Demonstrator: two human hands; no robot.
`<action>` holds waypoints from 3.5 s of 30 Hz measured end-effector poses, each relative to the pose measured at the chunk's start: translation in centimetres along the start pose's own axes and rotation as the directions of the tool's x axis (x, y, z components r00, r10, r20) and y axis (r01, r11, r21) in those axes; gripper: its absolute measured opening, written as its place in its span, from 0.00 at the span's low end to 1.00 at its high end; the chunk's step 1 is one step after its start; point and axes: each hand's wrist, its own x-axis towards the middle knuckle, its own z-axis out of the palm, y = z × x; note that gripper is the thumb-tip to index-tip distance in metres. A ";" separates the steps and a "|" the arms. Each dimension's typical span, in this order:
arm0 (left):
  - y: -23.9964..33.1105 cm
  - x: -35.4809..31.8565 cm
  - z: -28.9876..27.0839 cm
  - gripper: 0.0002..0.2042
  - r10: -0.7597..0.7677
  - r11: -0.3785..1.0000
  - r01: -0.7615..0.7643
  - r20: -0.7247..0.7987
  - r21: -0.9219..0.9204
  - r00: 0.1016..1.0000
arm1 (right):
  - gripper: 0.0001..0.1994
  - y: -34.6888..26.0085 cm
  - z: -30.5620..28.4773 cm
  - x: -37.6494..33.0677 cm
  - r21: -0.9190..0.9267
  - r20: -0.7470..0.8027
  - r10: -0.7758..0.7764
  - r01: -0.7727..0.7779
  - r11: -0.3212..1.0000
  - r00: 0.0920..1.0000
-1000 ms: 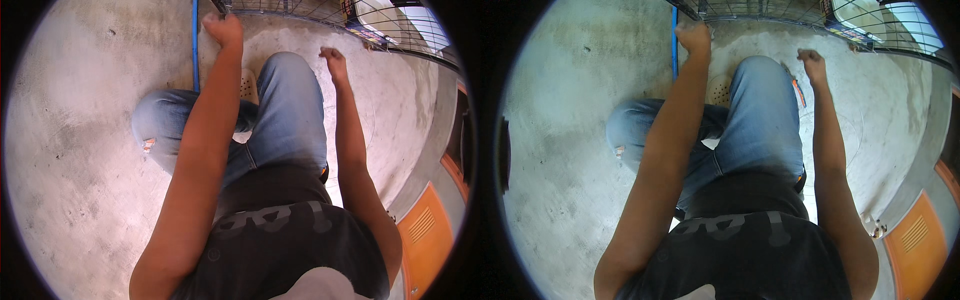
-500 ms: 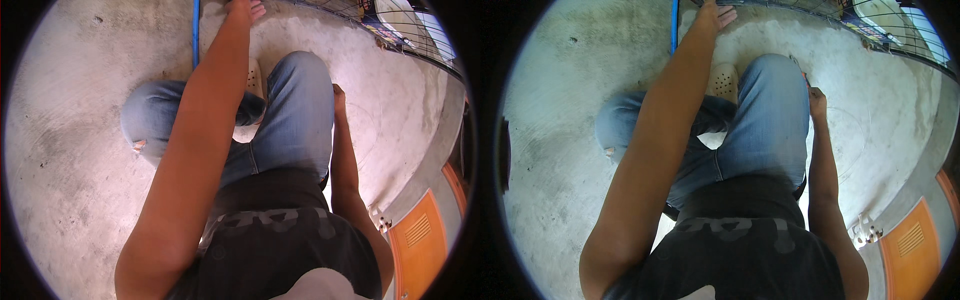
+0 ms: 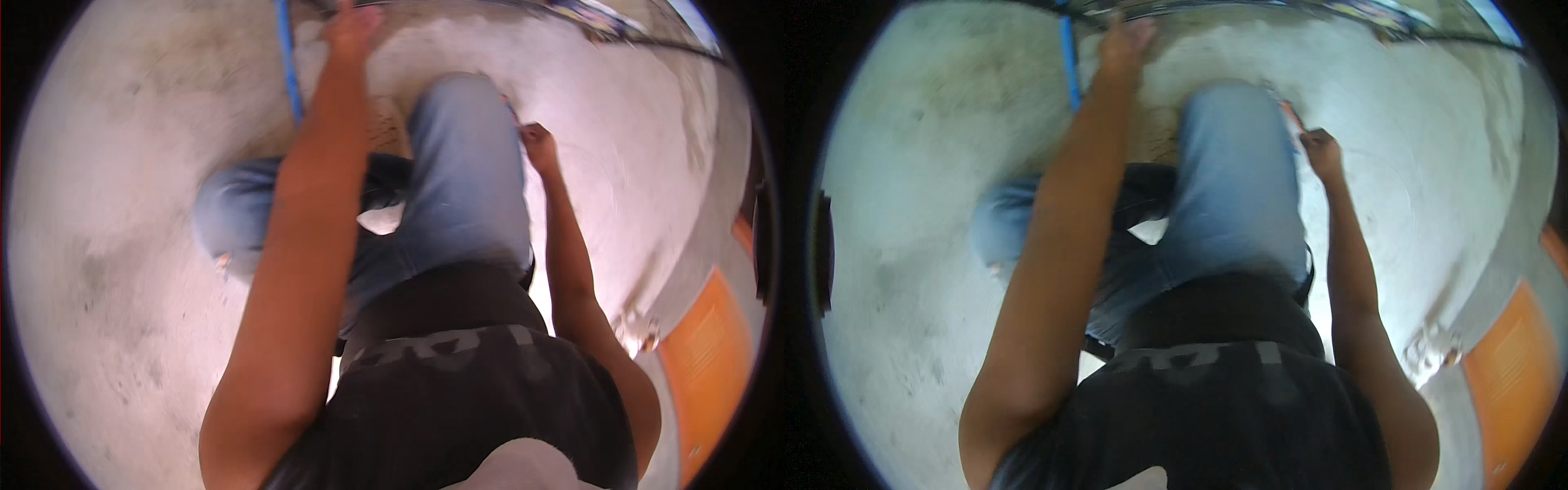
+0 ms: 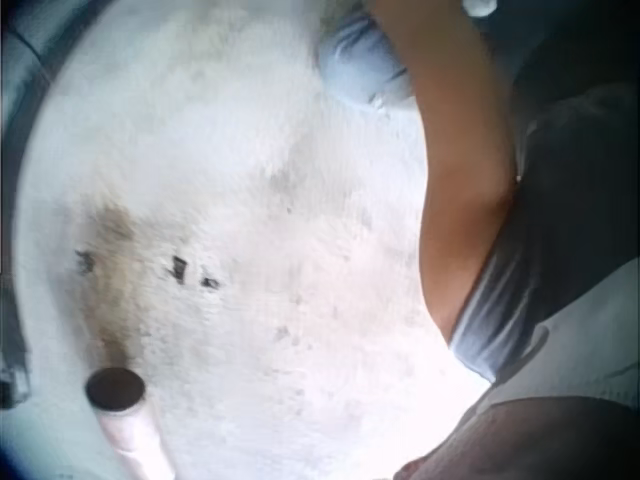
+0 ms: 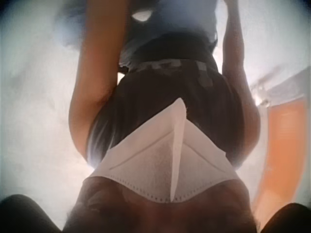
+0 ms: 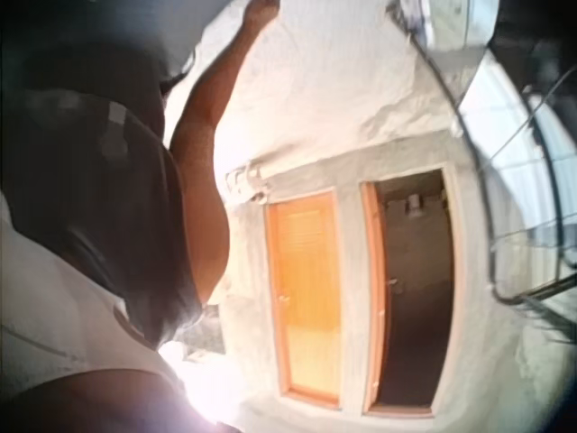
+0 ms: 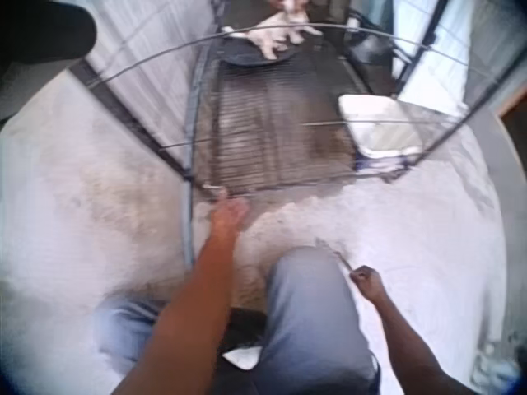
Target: The person is using pliers and wire to repair the metal mesh of a dog cage while a small dog is visible inside.
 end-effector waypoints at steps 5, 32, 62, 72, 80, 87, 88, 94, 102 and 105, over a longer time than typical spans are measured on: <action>5.5 -1.4 0.2 0.29 -0.010 0.984 0.042 -0.184 0.174 0.983 | 0.15 -0.1 0.9 -3.4 0.018 -0.050 0.035 -0.034 0.999 0.998; 8.6 -5.9 0.6 0.27 -0.210 0.788 0.312 -0.244 0.530 0.947 | 0.31 22.3 -14.7 -0.6 -0.060 -0.463 0.602 -0.701 0.711 0.650; 2.3 -10.4 14.3 0.14 -0.706 0.413 0.232 0.149 0.881 0.692 | 0.25 -11.5 1.0 3.4 -0.298 -0.284 -0.269 0.182 0.937 0.920; 1.1 -12.6 22.5 0.21 -0.804 0.188 -0.060 0.189 0.980 0.564 | 0.38 -6.6 4.4 1.2 -0.318 0.008 0.057 -0.052 0.947 0.998; 0.8 -15.2 26.9 0.19 -0.814 0.412 0.075 0.330 0.908 0.478 | 0.12 -2.1 0.8 -5.5 0.567 0.309 0.229 -0.372 0.735 0.923; 1.9 -14.9 27.5 0.20 -0.838 0.375 0.070 0.306 0.924 0.451 | 0.22 -5.1 -5.2 -13.7 0.959 0.231 0.086 -0.242 0.150 0.969; 2.1 -14.8 27.3 0.20 -0.840 0.377 0.073 0.308 0.923 0.447 | 0.27 -6.2 -5.8 -13.7 0.975 0.220 0.037 -0.221 0.023 0.975; 3.4 -15.3 26.8 0.20 -0.823 0.354 -0.015 0.319 0.935 0.471 | 0.34 -10.4 -7.3 -10.2 0.970 0.216 0.011 -0.216 0.113 0.976; 4.7 -14.9 25.5 0.22 -0.775 0.331 -0.042 0.297 0.943 0.558 | 0.38 -14.1 -9.6 -8.2 0.887 0.313 -0.048 -0.274 0.372 0.948; 4.6 -14.3 25.3 0.21 -0.779 0.344 -0.040 0.309 0.938 0.545 | 0.38 -14.1 -9.8 -7.9 0.875 0.307 -0.065 -0.255 0.410 0.949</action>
